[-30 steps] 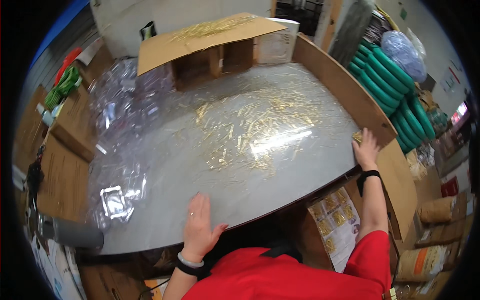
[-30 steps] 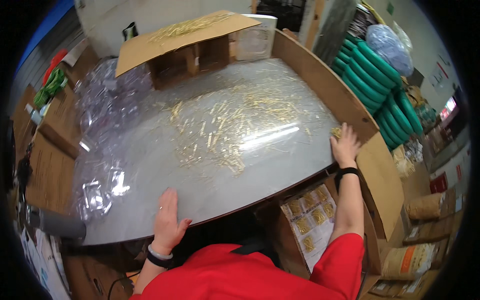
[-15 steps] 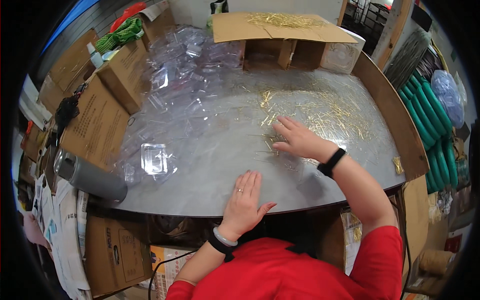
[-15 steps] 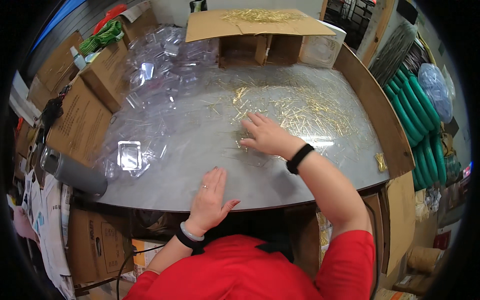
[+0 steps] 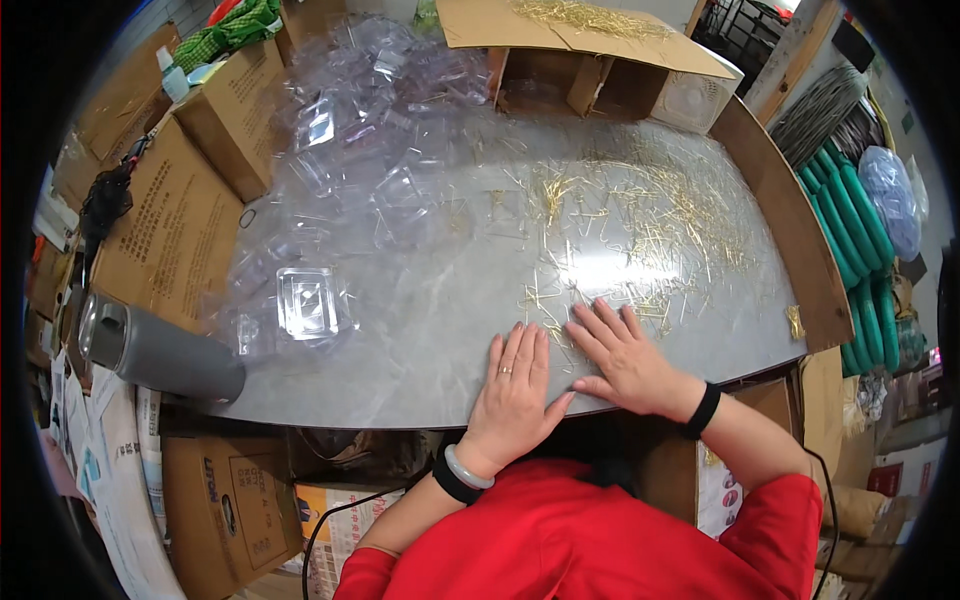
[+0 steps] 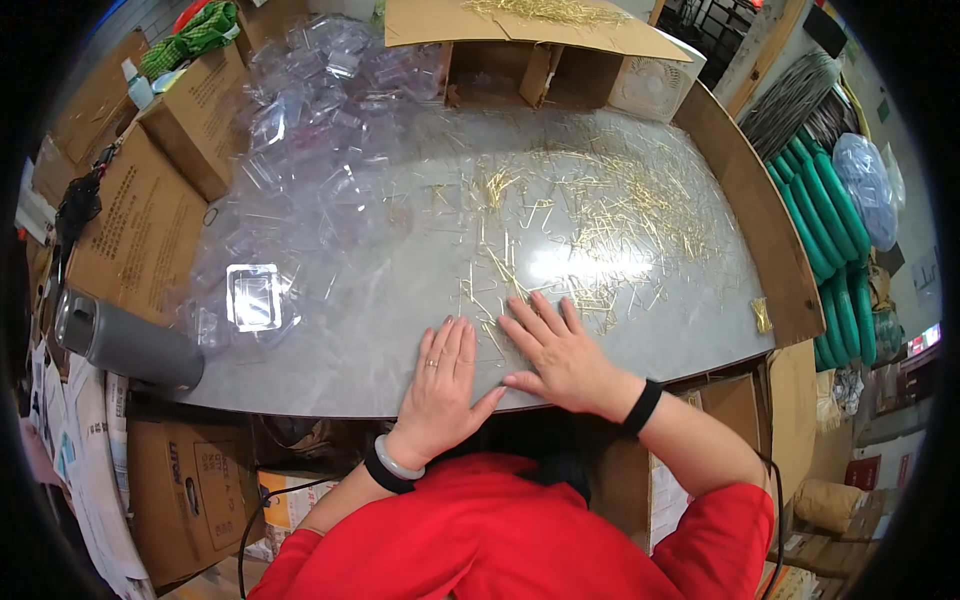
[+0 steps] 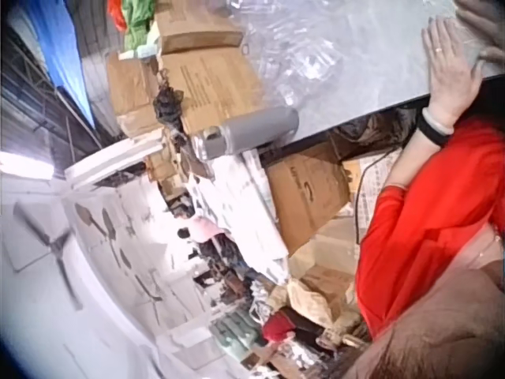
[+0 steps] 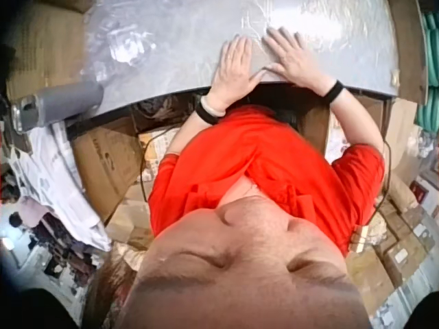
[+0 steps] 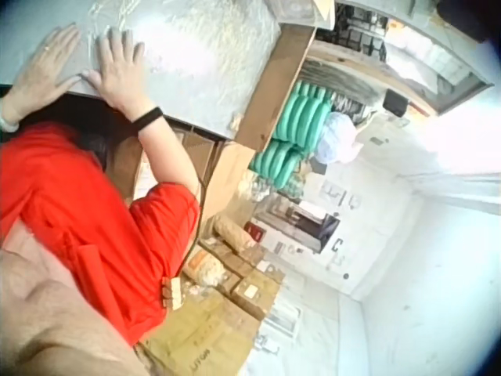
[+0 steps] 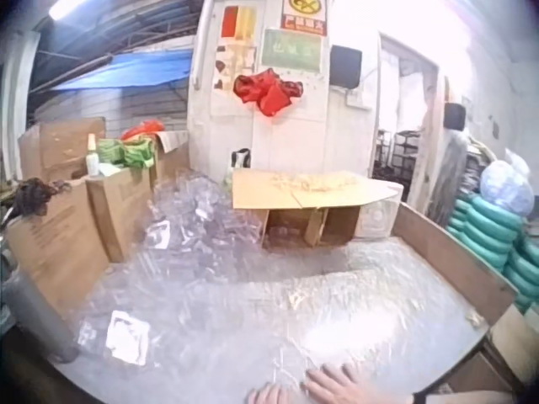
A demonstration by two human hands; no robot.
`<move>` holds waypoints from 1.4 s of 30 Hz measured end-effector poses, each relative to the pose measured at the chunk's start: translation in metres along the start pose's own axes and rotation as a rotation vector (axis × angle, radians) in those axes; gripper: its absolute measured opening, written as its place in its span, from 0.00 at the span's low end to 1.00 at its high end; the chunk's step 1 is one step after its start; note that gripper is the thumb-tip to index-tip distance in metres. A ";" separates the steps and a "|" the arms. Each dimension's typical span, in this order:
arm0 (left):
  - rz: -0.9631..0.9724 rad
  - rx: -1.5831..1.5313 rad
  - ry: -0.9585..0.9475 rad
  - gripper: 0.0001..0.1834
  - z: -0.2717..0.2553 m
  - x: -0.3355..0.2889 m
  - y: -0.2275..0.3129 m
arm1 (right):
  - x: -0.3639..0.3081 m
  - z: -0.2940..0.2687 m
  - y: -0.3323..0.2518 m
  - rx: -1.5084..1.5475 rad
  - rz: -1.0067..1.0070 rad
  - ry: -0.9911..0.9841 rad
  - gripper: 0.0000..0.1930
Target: Sorting small gold-colored metal pins into plastic bags at a workbench.
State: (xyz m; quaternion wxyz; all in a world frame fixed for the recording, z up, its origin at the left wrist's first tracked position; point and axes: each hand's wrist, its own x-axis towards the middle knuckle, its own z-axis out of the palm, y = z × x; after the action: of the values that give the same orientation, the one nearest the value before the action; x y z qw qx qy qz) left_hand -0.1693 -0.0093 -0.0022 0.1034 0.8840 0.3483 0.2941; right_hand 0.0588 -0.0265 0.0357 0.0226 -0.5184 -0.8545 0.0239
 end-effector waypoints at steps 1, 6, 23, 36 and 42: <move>0.001 0.003 -0.007 0.47 0.001 0.000 0.000 | -0.008 0.007 -0.004 0.012 0.024 0.017 0.38; 0.015 0.058 -0.078 0.46 0.000 0.002 0.001 | -0.004 0.013 -0.012 0.068 0.117 0.114 0.34; 0.030 0.173 -0.096 0.44 0.001 0.002 0.003 | 0.019 0.027 -0.010 0.268 -0.005 0.302 0.23; 0.054 0.207 -0.167 0.45 -0.001 0.001 0.002 | 0.005 0.020 -0.011 0.206 0.020 0.242 0.24; 0.044 0.176 -0.151 0.46 -0.001 0.004 0.002 | 0.027 0.007 0.005 0.433 -0.118 0.201 0.17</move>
State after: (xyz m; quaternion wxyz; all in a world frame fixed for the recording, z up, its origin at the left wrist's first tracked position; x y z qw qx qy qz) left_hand -0.1663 -0.0079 0.0013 0.0447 0.9167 0.3445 0.1973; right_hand 0.0506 -0.0003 0.0291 0.2195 -0.4506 -0.8516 0.1535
